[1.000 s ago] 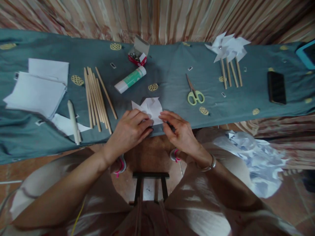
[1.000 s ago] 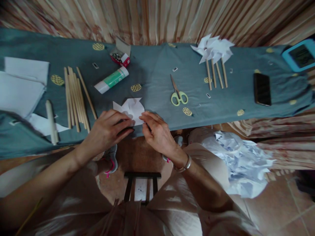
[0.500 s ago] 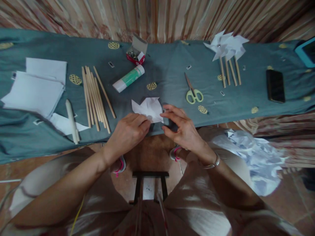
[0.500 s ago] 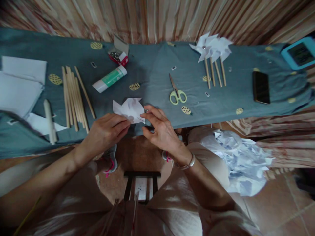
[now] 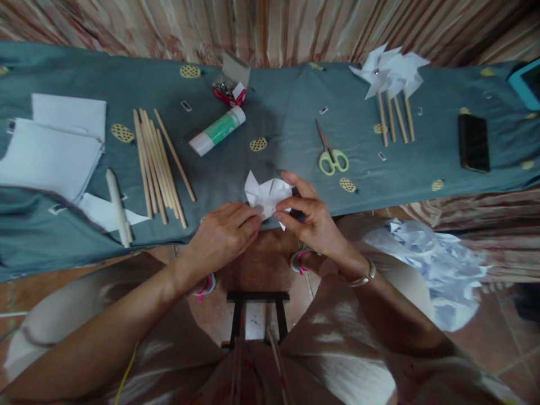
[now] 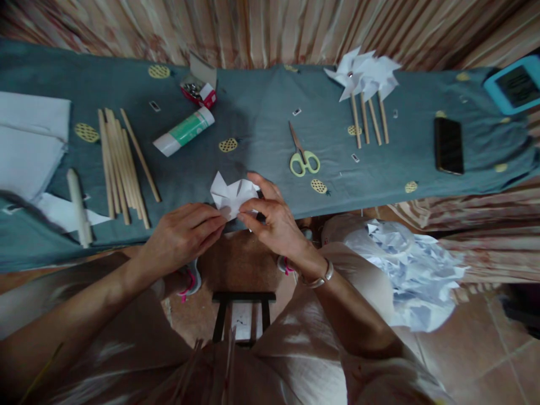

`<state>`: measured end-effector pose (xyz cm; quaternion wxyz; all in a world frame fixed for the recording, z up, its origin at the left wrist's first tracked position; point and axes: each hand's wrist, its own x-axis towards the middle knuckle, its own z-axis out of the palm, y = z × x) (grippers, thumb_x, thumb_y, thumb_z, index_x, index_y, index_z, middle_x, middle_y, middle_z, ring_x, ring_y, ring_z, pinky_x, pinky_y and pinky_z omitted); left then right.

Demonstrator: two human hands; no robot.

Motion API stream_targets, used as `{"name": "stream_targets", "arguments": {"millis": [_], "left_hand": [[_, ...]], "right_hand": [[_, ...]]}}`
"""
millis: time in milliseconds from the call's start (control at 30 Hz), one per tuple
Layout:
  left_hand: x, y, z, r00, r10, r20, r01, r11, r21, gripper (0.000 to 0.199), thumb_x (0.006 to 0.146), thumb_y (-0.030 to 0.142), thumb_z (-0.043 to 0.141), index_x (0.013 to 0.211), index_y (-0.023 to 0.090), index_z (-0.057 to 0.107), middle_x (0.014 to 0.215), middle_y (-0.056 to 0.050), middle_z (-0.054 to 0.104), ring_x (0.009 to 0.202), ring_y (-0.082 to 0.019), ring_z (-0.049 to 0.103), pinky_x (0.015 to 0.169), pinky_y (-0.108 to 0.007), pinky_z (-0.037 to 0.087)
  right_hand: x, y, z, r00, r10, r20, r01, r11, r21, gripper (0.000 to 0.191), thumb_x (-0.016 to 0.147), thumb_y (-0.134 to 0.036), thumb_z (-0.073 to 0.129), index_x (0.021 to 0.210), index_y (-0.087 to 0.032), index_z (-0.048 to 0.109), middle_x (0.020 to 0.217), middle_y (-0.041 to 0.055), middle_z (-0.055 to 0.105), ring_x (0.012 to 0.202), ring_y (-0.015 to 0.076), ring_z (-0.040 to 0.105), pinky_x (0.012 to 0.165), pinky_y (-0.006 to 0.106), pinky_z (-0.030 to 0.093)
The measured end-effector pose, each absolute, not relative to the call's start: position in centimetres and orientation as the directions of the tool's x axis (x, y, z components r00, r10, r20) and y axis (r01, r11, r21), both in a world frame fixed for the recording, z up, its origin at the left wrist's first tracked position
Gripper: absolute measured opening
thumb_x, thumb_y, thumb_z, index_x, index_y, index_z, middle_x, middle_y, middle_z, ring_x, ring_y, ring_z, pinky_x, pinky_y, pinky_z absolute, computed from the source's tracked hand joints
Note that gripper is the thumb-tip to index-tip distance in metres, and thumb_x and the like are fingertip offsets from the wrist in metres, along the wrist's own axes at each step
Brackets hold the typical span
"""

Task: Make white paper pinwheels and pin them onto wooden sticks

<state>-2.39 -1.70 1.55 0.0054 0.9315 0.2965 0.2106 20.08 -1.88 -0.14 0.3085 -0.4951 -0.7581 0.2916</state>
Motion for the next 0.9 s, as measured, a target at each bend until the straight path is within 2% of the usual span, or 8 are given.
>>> {"name": "stream_targets", "arguments": {"millis": [100,200,367,567,900], "left_hand": [[-2.5,-1.9,1.1,0.704,0.574,0.419,0.555,-0.812,0.181,0.017,0.096,0.016,0.055,0.11,0.011,0.062,0.096,-0.009,0.072,0.083,-0.021,0.067,0.075,-0.035,0.059],[-2.6,-2.0,0.9,0.735,0.569,0.368,0.524,-0.822,0.223,0.023,0.097,0.013,0.052,0.118,0.013,0.06,0.102,-0.01,0.072,0.09,-0.022,0.068,0.08,-0.037,0.059],[-2.6,-1.8,0.8,0.751,0.563,0.345,0.503,-0.826,0.254,0.018,0.096,0.011,0.051,0.11,0.011,0.063,0.103,-0.01,0.07,0.094,-0.021,0.064,0.083,-0.034,0.059],[-2.5,-1.7,0.8,0.746,0.578,0.33,0.503,-0.815,0.289,0.019,0.097,0.011,0.049,0.109,0.01,0.063,0.102,-0.01,0.068,0.093,-0.02,0.061,0.082,-0.032,0.058],[-2.3,-1.7,0.6,0.718,0.616,0.324,0.528,-0.785,0.324,0.018,0.097,0.014,0.05,0.109,0.016,0.064,0.1,-0.007,0.069,0.093,-0.02,0.063,0.082,-0.033,0.059]], "right_hand": [[19.8,-1.9,-0.2,-0.303,0.935,0.186,0.599,0.339,-0.725,0.006,0.087,-0.027,0.066,0.087,-0.024,0.071,0.152,0.0054,0.049,0.138,0.0281,0.048,0.114,0.054,0.039],[19.5,-1.9,-0.3,-0.29,0.937,0.193,0.617,0.337,-0.711,0.006,0.087,-0.025,0.064,0.086,-0.023,0.07,0.151,0.0062,0.05,0.137,0.0283,0.048,0.113,0.054,0.04],[19.2,-2.0,-0.4,-0.268,0.944,0.19,0.639,0.322,-0.699,0.006,0.087,-0.026,0.065,0.085,-0.023,0.07,0.149,0.0072,0.052,0.135,0.0287,0.05,0.111,0.052,0.041],[19.0,-1.9,-0.6,-0.244,0.948,0.206,0.649,0.318,-0.691,0.005,0.086,-0.026,0.066,0.085,-0.022,0.069,0.145,0.0092,0.055,0.133,0.0289,0.051,0.111,0.051,0.042],[18.9,-1.9,-0.5,-0.228,0.955,0.188,0.655,0.294,-0.696,0.003,0.085,-0.025,0.067,0.083,-0.023,0.068,0.143,0.0085,0.057,0.133,0.0288,0.052,0.111,0.051,0.042]]}}
